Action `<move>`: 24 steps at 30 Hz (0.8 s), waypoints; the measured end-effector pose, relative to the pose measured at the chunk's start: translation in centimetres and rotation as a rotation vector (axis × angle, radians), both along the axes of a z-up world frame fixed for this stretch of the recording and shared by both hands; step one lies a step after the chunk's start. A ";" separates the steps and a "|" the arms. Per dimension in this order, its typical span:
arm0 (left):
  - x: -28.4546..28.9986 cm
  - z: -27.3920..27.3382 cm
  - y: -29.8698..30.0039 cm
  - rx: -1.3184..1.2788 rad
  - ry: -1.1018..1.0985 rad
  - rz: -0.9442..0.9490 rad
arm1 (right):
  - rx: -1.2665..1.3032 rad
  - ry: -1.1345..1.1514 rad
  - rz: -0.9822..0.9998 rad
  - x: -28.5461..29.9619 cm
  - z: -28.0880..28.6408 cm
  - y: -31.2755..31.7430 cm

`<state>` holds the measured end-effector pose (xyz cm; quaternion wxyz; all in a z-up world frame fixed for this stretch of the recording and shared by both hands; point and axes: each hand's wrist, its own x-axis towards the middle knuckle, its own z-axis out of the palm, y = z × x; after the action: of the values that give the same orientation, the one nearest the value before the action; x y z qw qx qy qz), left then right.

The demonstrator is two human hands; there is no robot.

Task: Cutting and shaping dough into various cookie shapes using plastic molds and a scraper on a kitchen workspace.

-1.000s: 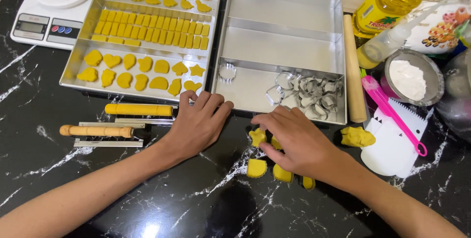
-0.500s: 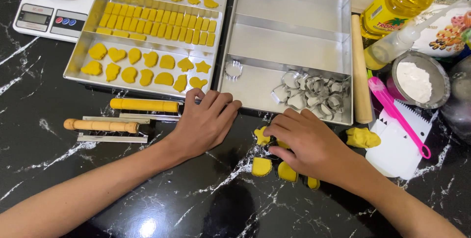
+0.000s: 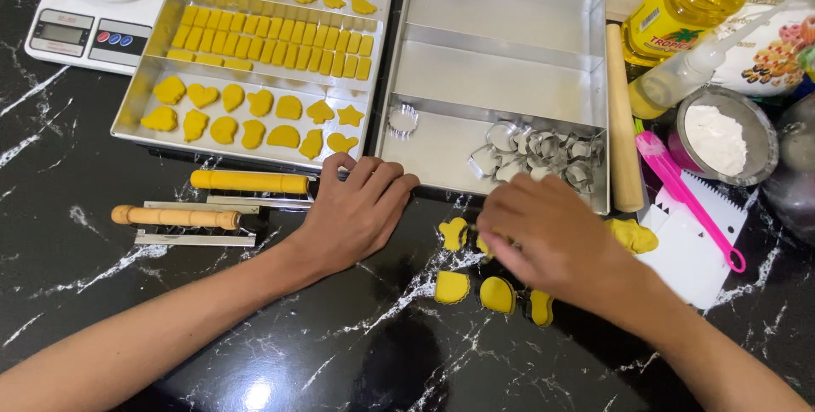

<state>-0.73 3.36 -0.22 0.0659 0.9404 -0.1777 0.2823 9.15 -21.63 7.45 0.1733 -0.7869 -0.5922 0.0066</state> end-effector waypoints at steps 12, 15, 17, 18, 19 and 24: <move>0.1 0.1 0.3 -0.047 0.007 -0.055 | 0.044 -0.217 0.028 7.2 -3.0 5.8; 0.1 0.1 0.4 -0.038 -0.010 -0.055 | 0.048 -0.395 0.088 8.3 -3.9 6.9; 0.2 0.1 0.5 -0.046 -0.005 -0.058 | 0.089 -0.378 0.046 8.0 -3.9 6.7; 0.2 0.1 0.5 -0.052 -0.003 -0.058 | 0.132 -0.364 0.007 7.8 -3.9 6.6; 0.2 0.0 0.5 -0.053 -0.002 -0.056 | 0.131 -0.363 0.009 7.3 -3.5 6.6; 0.4 0.1 0.4 -0.011 0.009 -0.059 | 0.056 -0.160 -0.136 5.0 -2.1 6.4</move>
<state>-0.32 3.77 -0.12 0.0803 0.9357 -0.2033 0.2768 14.18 -15.28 5.34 0.1476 -0.8182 -0.5492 -0.0847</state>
